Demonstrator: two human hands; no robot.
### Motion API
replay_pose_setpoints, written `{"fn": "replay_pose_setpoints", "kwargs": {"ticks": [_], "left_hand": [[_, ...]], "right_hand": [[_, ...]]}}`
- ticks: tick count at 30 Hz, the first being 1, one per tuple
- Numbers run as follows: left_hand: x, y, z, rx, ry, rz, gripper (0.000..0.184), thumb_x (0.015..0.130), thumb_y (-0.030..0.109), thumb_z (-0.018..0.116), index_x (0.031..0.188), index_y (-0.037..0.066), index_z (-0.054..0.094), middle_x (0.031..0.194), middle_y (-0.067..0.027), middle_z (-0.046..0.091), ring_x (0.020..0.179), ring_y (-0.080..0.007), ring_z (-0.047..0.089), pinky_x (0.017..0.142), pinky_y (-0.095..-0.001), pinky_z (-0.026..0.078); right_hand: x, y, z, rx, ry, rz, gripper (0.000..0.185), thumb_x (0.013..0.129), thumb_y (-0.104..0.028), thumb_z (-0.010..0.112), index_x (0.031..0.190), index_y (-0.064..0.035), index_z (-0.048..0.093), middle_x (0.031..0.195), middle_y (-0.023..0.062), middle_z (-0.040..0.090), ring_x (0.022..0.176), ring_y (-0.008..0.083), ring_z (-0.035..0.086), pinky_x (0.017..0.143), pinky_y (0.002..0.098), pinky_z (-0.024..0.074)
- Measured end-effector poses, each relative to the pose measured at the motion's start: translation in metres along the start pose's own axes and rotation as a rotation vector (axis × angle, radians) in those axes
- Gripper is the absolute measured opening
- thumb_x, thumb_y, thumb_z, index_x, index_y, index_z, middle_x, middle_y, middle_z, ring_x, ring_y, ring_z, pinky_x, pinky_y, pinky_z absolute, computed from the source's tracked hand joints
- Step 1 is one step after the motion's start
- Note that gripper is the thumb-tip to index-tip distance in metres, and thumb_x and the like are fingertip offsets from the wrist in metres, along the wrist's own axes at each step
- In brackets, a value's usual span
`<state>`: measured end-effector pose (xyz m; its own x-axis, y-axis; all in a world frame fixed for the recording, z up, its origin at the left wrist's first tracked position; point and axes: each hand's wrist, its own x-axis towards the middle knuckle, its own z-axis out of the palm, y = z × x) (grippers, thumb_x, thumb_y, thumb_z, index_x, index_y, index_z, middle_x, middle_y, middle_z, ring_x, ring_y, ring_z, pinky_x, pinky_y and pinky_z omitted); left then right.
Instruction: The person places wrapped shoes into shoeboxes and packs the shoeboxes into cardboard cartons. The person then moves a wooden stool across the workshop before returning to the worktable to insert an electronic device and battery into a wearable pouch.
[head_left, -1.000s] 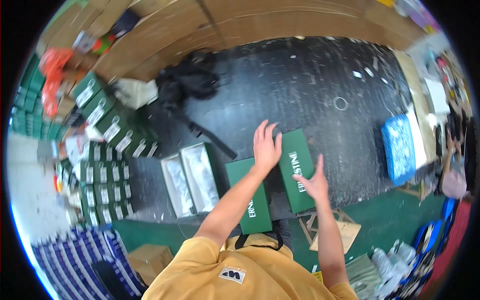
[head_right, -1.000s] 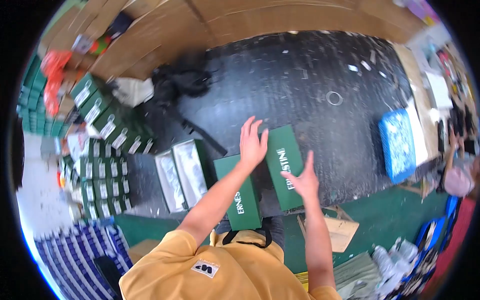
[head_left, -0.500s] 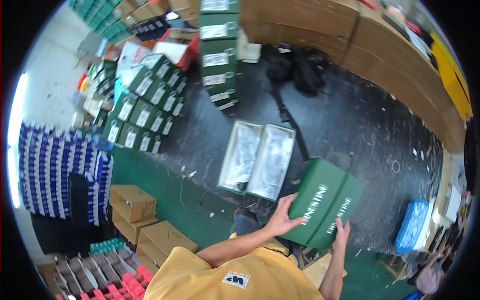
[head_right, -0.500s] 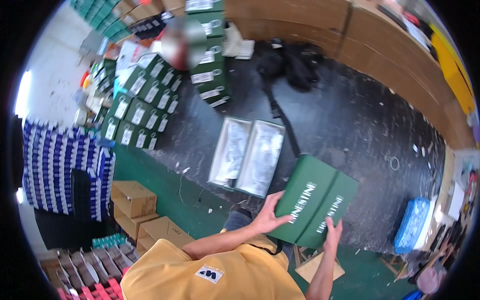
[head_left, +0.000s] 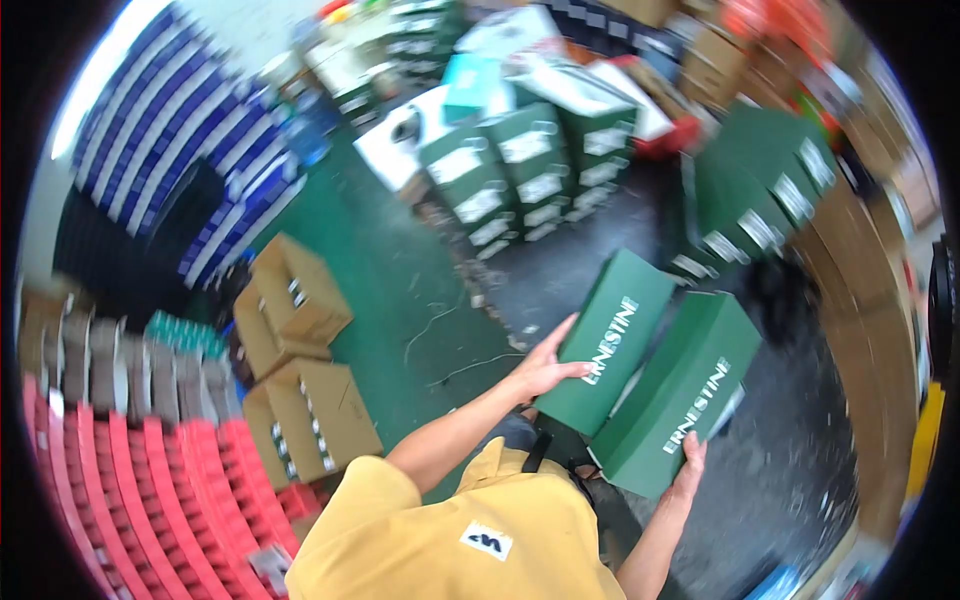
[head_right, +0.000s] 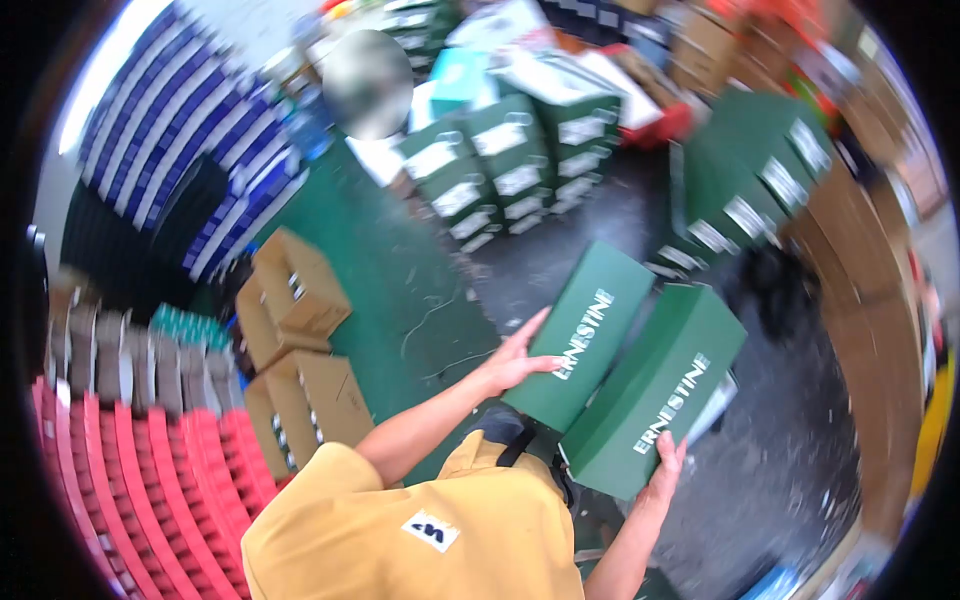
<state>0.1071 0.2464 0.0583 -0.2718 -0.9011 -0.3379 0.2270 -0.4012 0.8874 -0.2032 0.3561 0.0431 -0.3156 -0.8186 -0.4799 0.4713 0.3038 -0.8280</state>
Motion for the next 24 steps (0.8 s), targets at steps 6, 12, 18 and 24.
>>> {"fn": "replay_pose_setpoints", "kwargs": {"ticks": [6, 12, 18, 24], "left_hand": [[-0.015, -0.040, -0.046, 0.079, 0.161, 0.170, 0.091, 0.090, 0.029, 0.074, 0.159, 0.004, 0.021, 0.155, -0.0226, 0.039, 0.143, -0.0297, 0.038, 0.119, -0.0380, 0.029], [-0.062, -0.067, -0.038, 0.021, 0.269, 0.156, 0.082, 0.094, 0.036, 0.066, 0.159, 0.007, 0.025, 0.147, -0.0231, 0.050, 0.137, -0.0297, 0.046, 0.114, -0.0408, 0.034], [-0.121, -0.084, -0.024, 0.011, 0.495, 0.088, 0.091, 0.085, 0.049, 0.071, 0.159, 0.015, 0.030, 0.142, -0.0296, 0.048, 0.133, -0.0402, 0.047, 0.115, -0.0452, 0.033], [-0.174, -0.130, -0.012, -0.048, 0.691, 0.172, 0.097, 0.084, 0.056, 0.070, 0.162, 0.021, 0.023, 0.140, -0.0250, 0.046, 0.130, -0.0377, 0.045, 0.113, -0.0469, 0.032]], "right_hand": [[0.003, -0.006, 0.107, -0.035, -0.290, 0.219, 0.068, 0.096, -0.038, 0.065, 0.150, -0.0056, 0.039, 0.137, 0.0125, 0.055, 0.120, 0.0263, 0.058, 0.100, 0.0400, 0.0499], [0.000, 0.008, 0.132, -0.276, -0.365, 0.307, 0.070, 0.096, -0.046, 0.064, 0.148, -0.0040, 0.042, 0.137, 0.0122, 0.055, 0.120, 0.0275, 0.056, 0.100, 0.0396, 0.0479], [-0.009, 0.007, 0.123, -0.405, -0.507, 0.422, 0.075, 0.096, -0.051, 0.062, 0.149, -0.0028, 0.040, 0.142, 0.0137, 0.052, 0.124, 0.0288, 0.054, 0.104, 0.0412, 0.0442], [-0.006, 0.023, 0.133, -0.540, -0.744, 0.493, 0.069, 0.097, -0.051, 0.060, 0.145, -0.0018, 0.046, 0.137, 0.0126, 0.056, 0.121, 0.0276, 0.055, 0.101, 0.0406, 0.0456]]}}
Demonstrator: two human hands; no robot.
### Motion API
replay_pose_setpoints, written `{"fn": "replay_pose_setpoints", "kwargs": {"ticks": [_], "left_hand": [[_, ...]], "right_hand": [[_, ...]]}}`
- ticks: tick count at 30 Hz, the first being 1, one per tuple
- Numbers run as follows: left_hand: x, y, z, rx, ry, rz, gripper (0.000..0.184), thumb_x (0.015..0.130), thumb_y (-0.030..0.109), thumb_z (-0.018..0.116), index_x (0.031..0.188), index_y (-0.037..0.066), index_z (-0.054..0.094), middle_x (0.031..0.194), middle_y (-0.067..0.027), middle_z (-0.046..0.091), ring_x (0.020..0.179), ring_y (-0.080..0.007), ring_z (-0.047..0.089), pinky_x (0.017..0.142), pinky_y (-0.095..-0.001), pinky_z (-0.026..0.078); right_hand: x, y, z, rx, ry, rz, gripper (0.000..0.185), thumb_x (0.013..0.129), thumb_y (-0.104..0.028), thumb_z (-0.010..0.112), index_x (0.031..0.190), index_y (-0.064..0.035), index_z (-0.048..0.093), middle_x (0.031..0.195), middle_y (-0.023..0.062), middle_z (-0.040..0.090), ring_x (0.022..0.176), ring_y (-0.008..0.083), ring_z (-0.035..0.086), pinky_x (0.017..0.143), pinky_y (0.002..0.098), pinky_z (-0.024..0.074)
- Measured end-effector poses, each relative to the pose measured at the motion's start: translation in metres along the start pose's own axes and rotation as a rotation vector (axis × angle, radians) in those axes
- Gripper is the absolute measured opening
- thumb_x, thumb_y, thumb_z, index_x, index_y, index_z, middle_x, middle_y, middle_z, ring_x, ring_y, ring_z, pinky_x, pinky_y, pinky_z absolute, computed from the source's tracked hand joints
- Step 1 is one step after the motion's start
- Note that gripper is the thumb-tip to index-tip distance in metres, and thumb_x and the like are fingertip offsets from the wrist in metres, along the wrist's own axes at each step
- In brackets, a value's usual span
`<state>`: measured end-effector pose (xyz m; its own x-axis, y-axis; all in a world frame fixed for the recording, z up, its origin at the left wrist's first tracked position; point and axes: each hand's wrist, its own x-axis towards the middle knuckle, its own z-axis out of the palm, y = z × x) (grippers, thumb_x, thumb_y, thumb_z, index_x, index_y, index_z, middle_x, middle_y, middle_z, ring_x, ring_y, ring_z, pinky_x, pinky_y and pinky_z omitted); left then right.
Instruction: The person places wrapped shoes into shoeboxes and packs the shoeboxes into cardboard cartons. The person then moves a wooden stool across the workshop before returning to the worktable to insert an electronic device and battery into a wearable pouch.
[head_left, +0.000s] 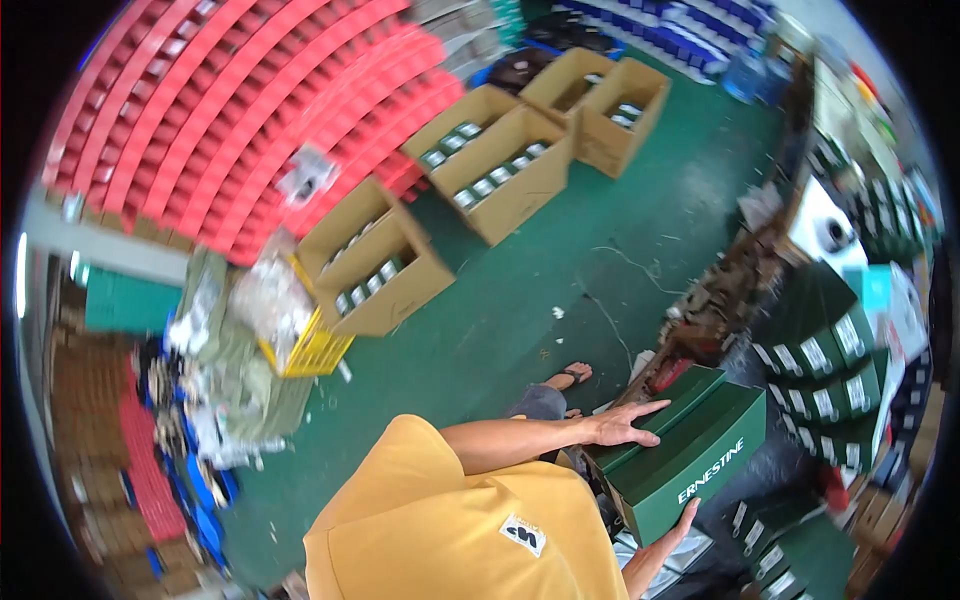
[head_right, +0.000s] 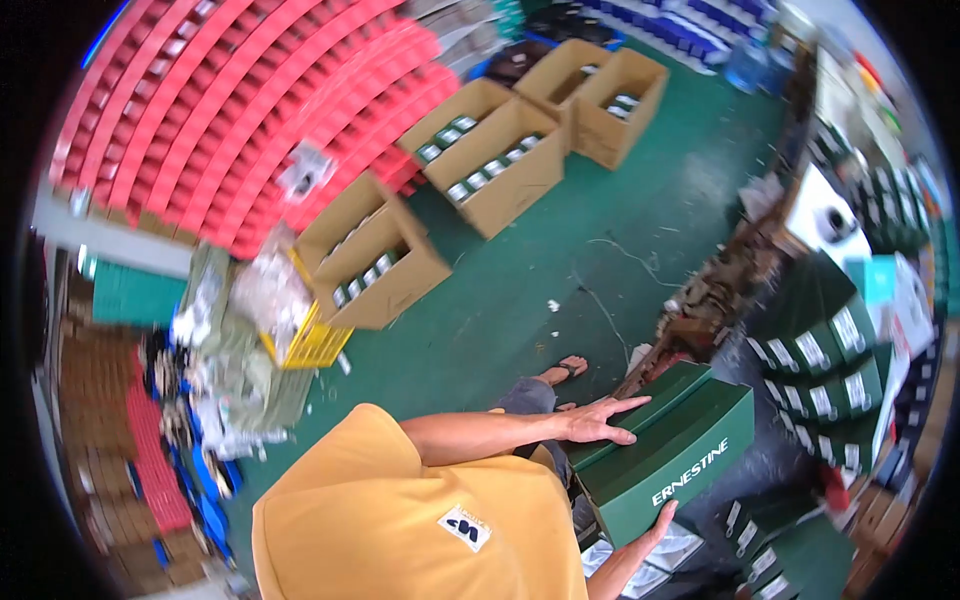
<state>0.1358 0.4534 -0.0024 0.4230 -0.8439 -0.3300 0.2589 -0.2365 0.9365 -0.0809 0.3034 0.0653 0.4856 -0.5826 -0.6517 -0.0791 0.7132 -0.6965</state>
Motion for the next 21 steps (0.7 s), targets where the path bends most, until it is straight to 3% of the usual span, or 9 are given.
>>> {"fn": "replay_pose_setpoints", "kwargs": {"ticks": [8, 13, 14, 16, 21], "left_hand": [[-0.108, -0.015, -0.066, -0.141, 0.462, 0.162, 0.092, 0.089, 0.051, 0.068, 0.161, 0.017, 0.024, 0.142, -0.0228, 0.046, 0.130, -0.0330, 0.046, 0.115, -0.0431, 0.030], [-0.196, -0.021, -0.127, -0.382, 0.738, 0.214, 0.089, 0.090, 0.038, 0.071, 0.161, 0.011, 0.024, 0.149, -0.0191, 0.043, 0.136, -0.0270, 0.042, 0.117, -0.0388, 0.029], [-0.212, -0.030, -0.142, -0.432, 0.799, 0.243, 0.088, 0.091, 0.035, 0.071, 0.161, 0.010, 0.023, 0.152, -0.0186, 0.041, 0.139, -0.0257, 0.040, 0.118, -0.0380, 0.028], [-0.242, -0.055, -0.170, -0.483, 0.908, 0.265, 0.088, 0.087, 0.035, 0.073, 0.160, 0.012, 0.028, 0.144, -0.0233, 0.047, 0.133, -0.0308, 0.046, 0.113, -0.0403, 0.034], [-0.338, -0.129, -0.275, -0.496, 1.081, 0.122, 0.087, 0.087, 0.035, 0.074, 0.160, 0.019, 0.029, 0.140, -0.0232, 0.048, 0.134, -0.0328, 0.045, 0.115, -0.0405, 0.033]], "right_hand": [[0.024, 0.006, 0.106, -0.402, -0.353, 0.143, 0.068, 0.096, -0.048, 0.061, 0.145, -0.0032, 0.046, 0.133, 0.0124, 0.056, 0.117, 0.0249, 0.056, 0.098, 0.0390, 0.0476], [0.008, 0.048, 0.219, -0.707, -0.547, 0.087, 0.074, 0.095, -0.039, 0.063, 0.152, -0.0021, 0.036, 0.141, 0.0131, 0.050, 0.123, 0.0257, 0.053, 0.102, 0.0375, 0.0453], [-0.001, 0.065, 0.246, -0.724, -0.561, 0.093, 0.074, 0.095, -0.039, 0.063, 0.152, -0.0021, 0.036, 0.141, 0.0131, 0.050, 0.123, 0.0257, 0.053, 0.102, 0.0375, 0.0453], [-0.016, 0.102, 0.291, -0.742, -0.746, 0.144, 0.072, 0.095, -0.034, 0.063, 0.153, -0.0021, 0.035, 0.141, 0.0131, 0.050, 0.125, 0.0257, 0.052, 0.104, 0.0377, 0.0445], [-0.024, 0.237, 0.398, -0.776, -0.785, 0.366, 0.064, 0.096, -0.026, 0.062, 0.151, -0.0038, 0.039, 0.140, 0.0100, 0.053, 0.125, 0.0232, 0.053, 0.107, 0.0364, 0.0426]]}}
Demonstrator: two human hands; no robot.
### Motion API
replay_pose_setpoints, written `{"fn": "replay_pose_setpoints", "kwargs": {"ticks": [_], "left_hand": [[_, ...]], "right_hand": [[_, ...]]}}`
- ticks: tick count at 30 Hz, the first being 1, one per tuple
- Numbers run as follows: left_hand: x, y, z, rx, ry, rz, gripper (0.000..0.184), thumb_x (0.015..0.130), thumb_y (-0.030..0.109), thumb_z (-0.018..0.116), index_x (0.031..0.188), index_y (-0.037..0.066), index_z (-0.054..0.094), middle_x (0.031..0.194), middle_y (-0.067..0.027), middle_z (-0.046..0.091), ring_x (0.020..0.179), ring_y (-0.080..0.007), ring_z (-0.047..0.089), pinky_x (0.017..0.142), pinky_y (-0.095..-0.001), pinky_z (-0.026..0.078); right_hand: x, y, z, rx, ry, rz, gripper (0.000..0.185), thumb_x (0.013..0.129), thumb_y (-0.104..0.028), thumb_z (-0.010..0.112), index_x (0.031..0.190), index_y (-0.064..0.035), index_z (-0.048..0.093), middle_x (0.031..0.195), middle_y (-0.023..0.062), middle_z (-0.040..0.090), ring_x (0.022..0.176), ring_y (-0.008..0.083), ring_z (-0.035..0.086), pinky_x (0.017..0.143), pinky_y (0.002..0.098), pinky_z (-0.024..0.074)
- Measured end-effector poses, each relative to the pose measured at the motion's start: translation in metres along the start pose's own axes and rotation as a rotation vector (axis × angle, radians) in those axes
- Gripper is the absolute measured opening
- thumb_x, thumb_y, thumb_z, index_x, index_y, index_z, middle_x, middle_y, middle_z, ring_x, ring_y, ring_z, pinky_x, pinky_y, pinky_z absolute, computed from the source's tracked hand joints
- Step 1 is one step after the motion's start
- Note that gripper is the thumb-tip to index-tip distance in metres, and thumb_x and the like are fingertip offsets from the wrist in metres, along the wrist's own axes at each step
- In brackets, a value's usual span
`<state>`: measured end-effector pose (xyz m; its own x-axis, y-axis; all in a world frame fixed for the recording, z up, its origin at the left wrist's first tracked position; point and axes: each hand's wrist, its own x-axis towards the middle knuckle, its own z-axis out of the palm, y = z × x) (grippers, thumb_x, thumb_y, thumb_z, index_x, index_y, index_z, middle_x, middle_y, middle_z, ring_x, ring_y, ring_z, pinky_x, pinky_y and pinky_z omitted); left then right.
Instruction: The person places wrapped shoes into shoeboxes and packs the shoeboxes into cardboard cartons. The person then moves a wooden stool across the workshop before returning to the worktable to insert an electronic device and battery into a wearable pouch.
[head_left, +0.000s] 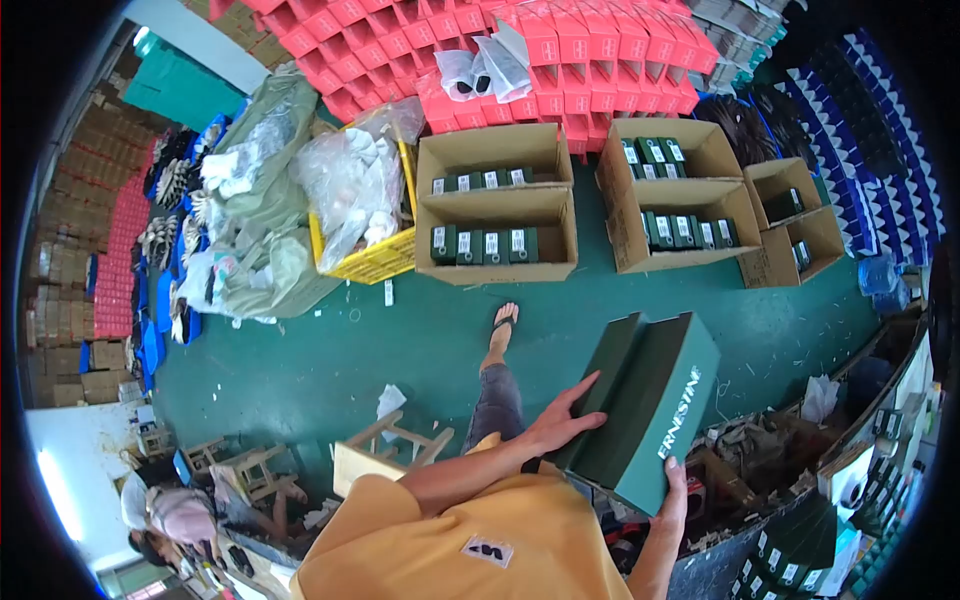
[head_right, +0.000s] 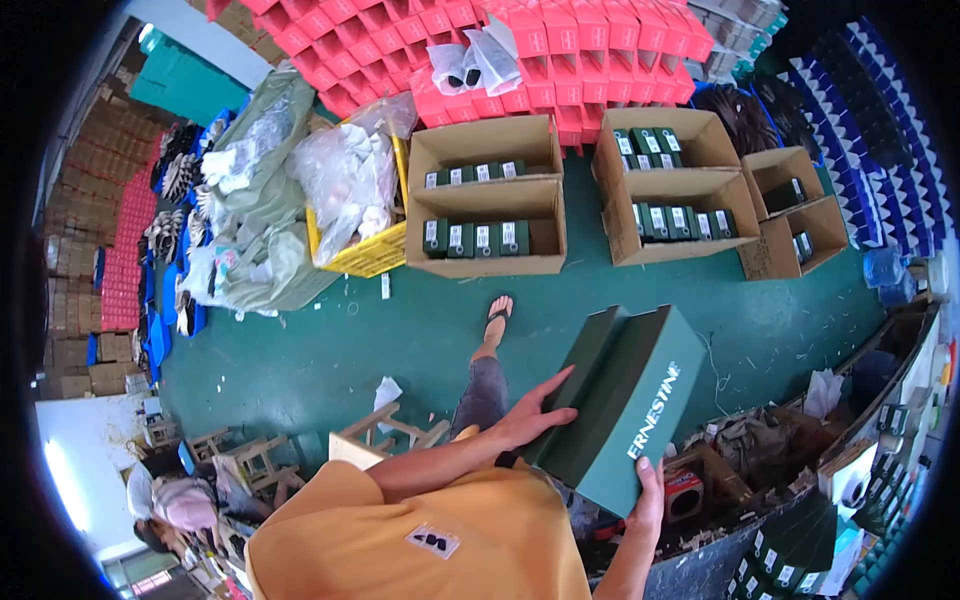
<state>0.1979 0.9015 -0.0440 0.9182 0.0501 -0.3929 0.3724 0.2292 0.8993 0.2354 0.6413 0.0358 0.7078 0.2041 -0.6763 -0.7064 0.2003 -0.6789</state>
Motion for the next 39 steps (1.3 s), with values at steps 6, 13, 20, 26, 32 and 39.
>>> {"fn": "replay_pose_setpoints", "kwargs": {"ticks": [6, 13, 20, 26, 32, 39], "left_hand": [[0.063, 0.034, -0.166, -0.055, 0.183, -0.160, 0.085, 0.089, 0.030, 0.075, 0.159, 0.017, 0.030, 0.148, -0.0222, 0.046, 0.139, -0.0296, 0.042, 0.117, -0.0393, 0.031], [0.093, 0.063, -0.277, -0.379, 0.460, -0.307, 0.082, 0.091, 0.019, 0.073, 0.159, 0.008, 0.029, 0.151, -0.0153, 0.046, 0.135, -0.0214, 0.046, 0.112, -0.0344, 0.037], [0.148, 0.109, -0.322, -0.571, 0.626, -0.197, 0.074, 0.092, 0.018, 0.064, 0.157, 0.010, 0.029, 0.137, -0.0116, 0.057, 0.117, -0.0243, 0.061, 0.096, -0.0389, 0.053], [0.196, 0.104, -0.268, -0.781, 0.720, -0.197, 0.061, 0.092, 0.029, 0.064, 0.146, 0.014, 0.040, 0.125, -0.0094, 0.061, 0.108, -0.0264, 0.065, 0.092, -0.0408, 0.056], [0.257, 0.125, -0.111, -0.849, 0.938, -0.284, 0.059, 0.091, 0.041, 0.063, 0.138, 0.009, 0.049, 0.123, -0.0092, 0.063, 0.112, -0.0279, 0.063, 0.095, -0.0436, 0.053], [0.325, 0.141, 0.033, -0.975, 1.059, -0.292, 0.057, 0.092, 0.045, 0.060, 0.133, 0.006, 0.055, 0.125, -0.0102, 0.063, 0.111, -0.0281, 0.062, 0.097, -0.0432, 0.051]], "right_hand": [[0.123, -0.009, 0.170, 0.039, -0.030, 0.235, 0.056, 0.097, -0.022, 0.062, 0.147, -0.0054, 0.043, 0.131, 0.0082, 0.060, 0.118, 0.0214, 0.059, 0.103, 0.0362, 0.0468], [0.225, -0.033, 0.259, 0.152, -0.064, 0.443, 0.051, 0.098, -0.030, 0.063, 0.141, -0.0061, 0.050, 0.126, 0.0093, 0.065, 0.107, 0.0213, 0.066, 0.093, 0.0379, 0.0541], [0.297, -0.110, 0.244, 0.376, 0.144, 0.472, 0.043, 0.094, -0.041, 0.066, 0.123, -0.0086, 0.063, 0.113, 0.0099, 0.071, 0.101, 0.0258, 0.068, 0.092, 0.0426, 0.0538], [0.376, -0.180, 0.147, 0.447, 0.125, 0.408, 0.043, 0.097, -0.042, 0.062, 0.123, -0.0083, 0.062, 0.113, 0.0108, 0.071, 0.100, 0.0263, 0.069, 0.090, 0.0427, 0.0550], [0.519, -0.287, 0.050, 0.447, -0.044, 0.371, 0.043, 0.097, -0.047, 0.060, 0.120, -0.0114, 0.064, 0.112, 0.0102, 0.071, 0.100, 0.0290, 0.069, 0.093, 0.0463, 0.0539], [0.751, -0.385, 0.020, 0.608, -0.304, 0.399, 0.051, 0.100, -0.052, 0.051, 0.129, -0.0113, 0.063, 0.125, 0.0094, 0.068, 0.108, 0.0314, 0.067, 0.094, 0.0507, 0.0533]]}}
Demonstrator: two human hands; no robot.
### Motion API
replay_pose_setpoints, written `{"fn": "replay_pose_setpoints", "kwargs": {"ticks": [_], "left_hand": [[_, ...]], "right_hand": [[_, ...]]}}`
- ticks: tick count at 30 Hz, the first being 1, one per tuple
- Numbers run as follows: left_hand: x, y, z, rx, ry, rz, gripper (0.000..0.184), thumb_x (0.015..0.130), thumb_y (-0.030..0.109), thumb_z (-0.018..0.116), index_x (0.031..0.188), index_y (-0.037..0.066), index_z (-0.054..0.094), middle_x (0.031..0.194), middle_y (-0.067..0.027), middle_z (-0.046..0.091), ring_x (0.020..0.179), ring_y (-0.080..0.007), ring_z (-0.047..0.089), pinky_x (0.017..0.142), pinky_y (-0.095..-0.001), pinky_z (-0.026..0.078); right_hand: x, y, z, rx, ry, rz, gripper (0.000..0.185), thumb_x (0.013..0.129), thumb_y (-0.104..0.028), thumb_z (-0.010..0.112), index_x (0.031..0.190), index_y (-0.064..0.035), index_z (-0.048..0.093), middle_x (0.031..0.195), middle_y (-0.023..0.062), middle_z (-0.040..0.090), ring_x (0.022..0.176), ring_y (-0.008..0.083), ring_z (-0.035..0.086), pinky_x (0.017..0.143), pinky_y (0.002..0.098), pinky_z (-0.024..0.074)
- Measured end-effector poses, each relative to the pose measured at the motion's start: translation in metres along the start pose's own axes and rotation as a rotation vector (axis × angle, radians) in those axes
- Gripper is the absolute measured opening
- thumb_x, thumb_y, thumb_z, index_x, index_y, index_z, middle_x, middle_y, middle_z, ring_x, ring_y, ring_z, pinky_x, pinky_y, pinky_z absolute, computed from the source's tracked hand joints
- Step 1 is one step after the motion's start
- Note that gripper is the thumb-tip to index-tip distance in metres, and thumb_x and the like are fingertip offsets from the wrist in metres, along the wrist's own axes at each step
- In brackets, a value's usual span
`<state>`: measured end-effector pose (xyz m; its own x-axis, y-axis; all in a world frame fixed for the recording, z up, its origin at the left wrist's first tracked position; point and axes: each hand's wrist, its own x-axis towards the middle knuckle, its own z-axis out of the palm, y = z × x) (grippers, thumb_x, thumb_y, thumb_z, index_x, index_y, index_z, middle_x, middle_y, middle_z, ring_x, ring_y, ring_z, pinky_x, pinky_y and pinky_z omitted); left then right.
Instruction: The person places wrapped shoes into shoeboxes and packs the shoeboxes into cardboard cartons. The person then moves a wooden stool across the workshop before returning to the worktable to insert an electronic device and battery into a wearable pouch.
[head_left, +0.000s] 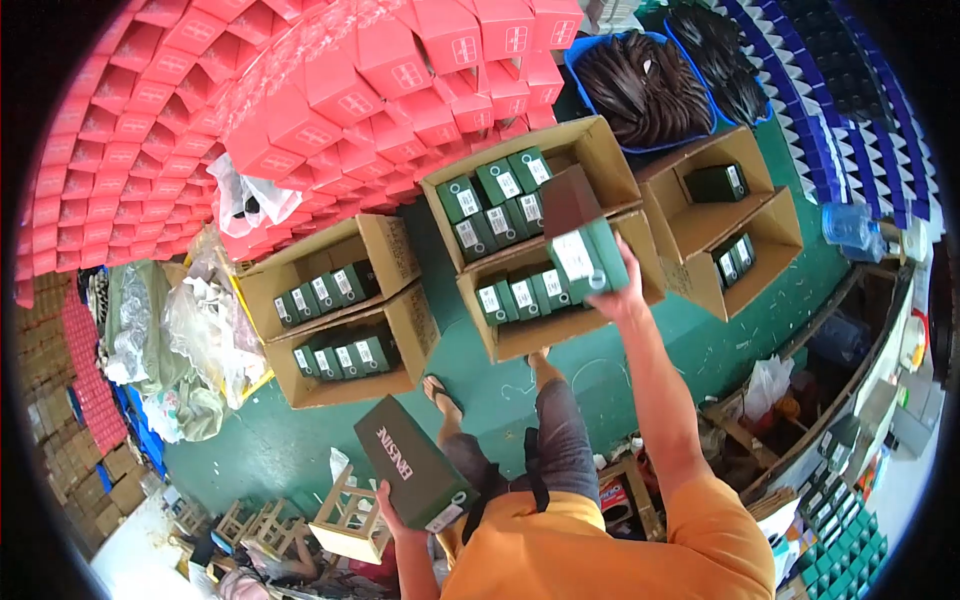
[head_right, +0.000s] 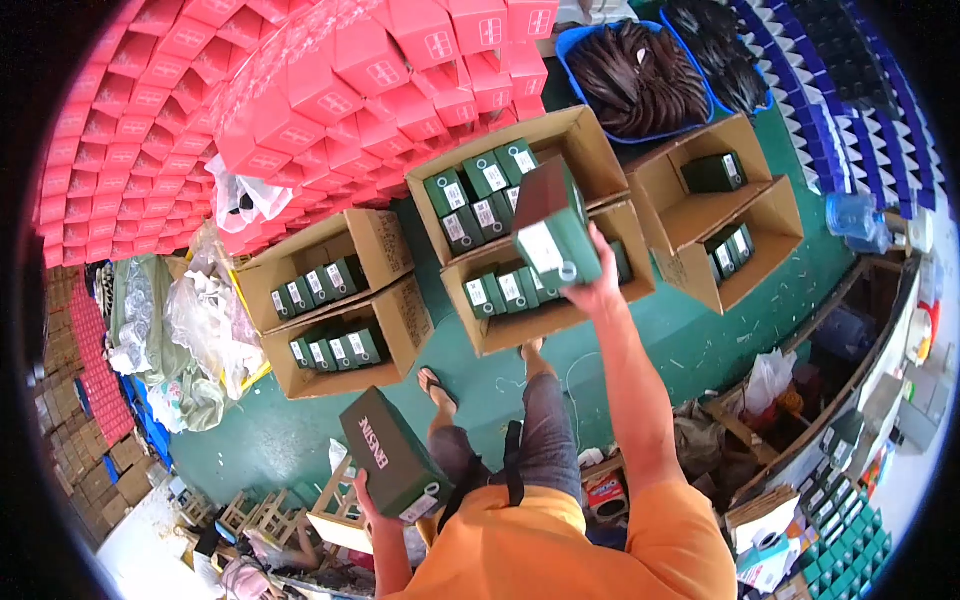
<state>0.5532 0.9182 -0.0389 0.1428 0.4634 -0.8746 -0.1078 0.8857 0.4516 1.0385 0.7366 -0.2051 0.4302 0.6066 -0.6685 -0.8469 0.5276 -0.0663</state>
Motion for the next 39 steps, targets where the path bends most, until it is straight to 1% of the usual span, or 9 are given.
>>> {"fn": "replay_pose_setpoints", "kwargs": {"ticks": [12, 14, 17, 24, 27, 29, 32, 36, 39], "left_hand": [[-0.009, -0.078, 0.048, 0.049, 0.142, 0.096, 0.061, 0.093, 0.045, 0.058, 0.139, 0.004, 0.051, 0.128, -0.0122, 0.062, 0.114, -0.0295, 0.060, 0.099, -0.0434, 0.048], [-0.013, -0.080, 0.062, 0.062, 0.176, 0.092, 0.057, 0.092, 0.045, 0.060, 0.133, 0.005, 0.056, 0.123, -0.0115, 0.064, 0.110, -0.0290, 0.062, 0.097, -0.0428, 0.049], [-0.019, -0.079, 0.085, 0.040, 0.156, 0.083, 0.054, 0.090, 0.044, 0.063, 0.129, 0.005, 0.059, 0.118, -0.0107, 0.066, 0.106, -0.0285, 0.064, 0.095, -0.0425, 0.051], [-0.023, -0.079, 0.101, 0.127, -0.079, 0.166, 0.060, 0.091, 0.043, 0.063, 0.136, 0.005, 0.052, 0.121, -0.0103, 0.063, 0.108, -0.0286, 0.062, 0.095, -0.0428, 0.051], [-0.028, -0.083, 0.155, 0.188, -0.271, 0.182, 0.059, 0.093, 0.042, 0.062, 0.137, 0.005, 0.052, 0.121, -0.0099, 0.064, 0.109, -0.0283, 0.063, 0.095, -0.0432, 0.052], [-0.024, -0.090, 0.176, 0.231, -0.373, 0.147, 0.059, 0.093, 0.043, 0.061, 0.137, 0.005, 0.052, 0.121, -0.0099, 0.064, 0.109, -0.0284, 0.063, 0.096, -0.0436, 0.051], [-0.029, -0.111, 0.212, 0.207, -0.487, -0.022, 0.056, 0.096, 0.043, 0.057, 0.138, 0.007, 0.050, 0.128, -0.0109, 0.062, 0.115, -0.0287, 0.061, 0.099, -0.0442, 0.051], [-0.056, -0.156, 0.283, 0.283, -0.597, -0.116, 0.054, 0.098, 0.042, 0.056, 0.141, 0.010, 0.047, 0.132, -0.0103, 0.060, 0.119, -0.0287, 0.060, 0.100, -0.0446, 0.051], [-0.075, -0.199, 0.341, 0.368, -0.611, -0.271, 0.052, 0.099, 0.042, 0.054, 0.141, 0.013, 0.047, 0.134, -0.0101, 0.058, 0.119, -0.0280, 0.060, 0.100, -0.0440, 0.051]], "right_hand": [[0.184, -0.090, -0.059, 0.000, 0.331, 0.106, 0.045, 0.102, -0.044, 0.038, 0.128, -0.0145, 0.061, 0.133, 0.0123, 0.057, 0.122, 0.0356, 0.053, 0.104, 0.0630, 0.0444], [0.189, -0.090, -0.088, -0.011, 0.278, 0.130, 0.050, 0.103, -0.045, 0.041, 0.132, -0.0071, 0.055, 0.131, 0.0198, 0.057, 0.118, 0.0405, 0.057, 0.100, 0.0641, 0.0498], [0.181, -0.098, -0.109, -0.006, 0.653, 0.067, 0.070, 0.103, -0.048, 0.045, 0.138, 0.0112, 0.032, 0.124, 0.0364, 0.053, 0.097, 0.0514, 0.066, 0.083, 0.0584, 0.0616], [0.003, -0.070, -0.084, -0.765, 0.640, -0.095, 0.047, 0.099, -0.042, 0.056, 0.122, -0.0013, 0.050, 0.097, 0.0197, 0.067, 0.081, 0.0351, 0.072, 0.062, 0.0516, 0.0605], [-0.100, -0.011, -0.086, -1.311, 0.083, -0.417, 0.051, 0.090, -0.024, 0.070, 0.132, -0.0020, 0.051, 0.113, 0.0184, 0.070, 0.089, 0.0250, 0.072, 0.078, 0.0376, 0.0585], [-0.211, 0.021, 0.009, -1.630, -0.096, -0.499, 0.080, 0.083, -0.028, 0.079, 0.148, -0.0001, 0.039, 0.142, 0.0216, 0.053, 0.128, 0.0320, 0.055, 0.111, 0.0423, 0.0416], [-0.303, 0.042, 0.055, -2.000, -0.534, -0.700, 0.101, 0.074, -0.038, 0.084, 0.157, -0.0146, 0.030, 0.160, 0.0182, 0.027, 0.149, 0.0401, 0.026, 0.122, 0.0543, 0.0245], [-0.318, 0.024, 0.020, -2.375, -0.129, -1.016, 0.108, 0.063, -0.039, 0.086, 0.156, -0.0195, 0.033, 0.161, 0.0127, 0.029, 0.150, 0.0414, 0.020, 0.120, 0.0649, 0.0175], [-0.326, -0.043, 0.006, -2.372, -0.069, -0.934, 0.106, 0.062, -0.034, 0.086, 0.154, -0.0216, 0.036, 0.159, 0.0113, 0.032, 0.150, 0.0392, 0.022, 0.120, 0.0655, 0.0145]]}}
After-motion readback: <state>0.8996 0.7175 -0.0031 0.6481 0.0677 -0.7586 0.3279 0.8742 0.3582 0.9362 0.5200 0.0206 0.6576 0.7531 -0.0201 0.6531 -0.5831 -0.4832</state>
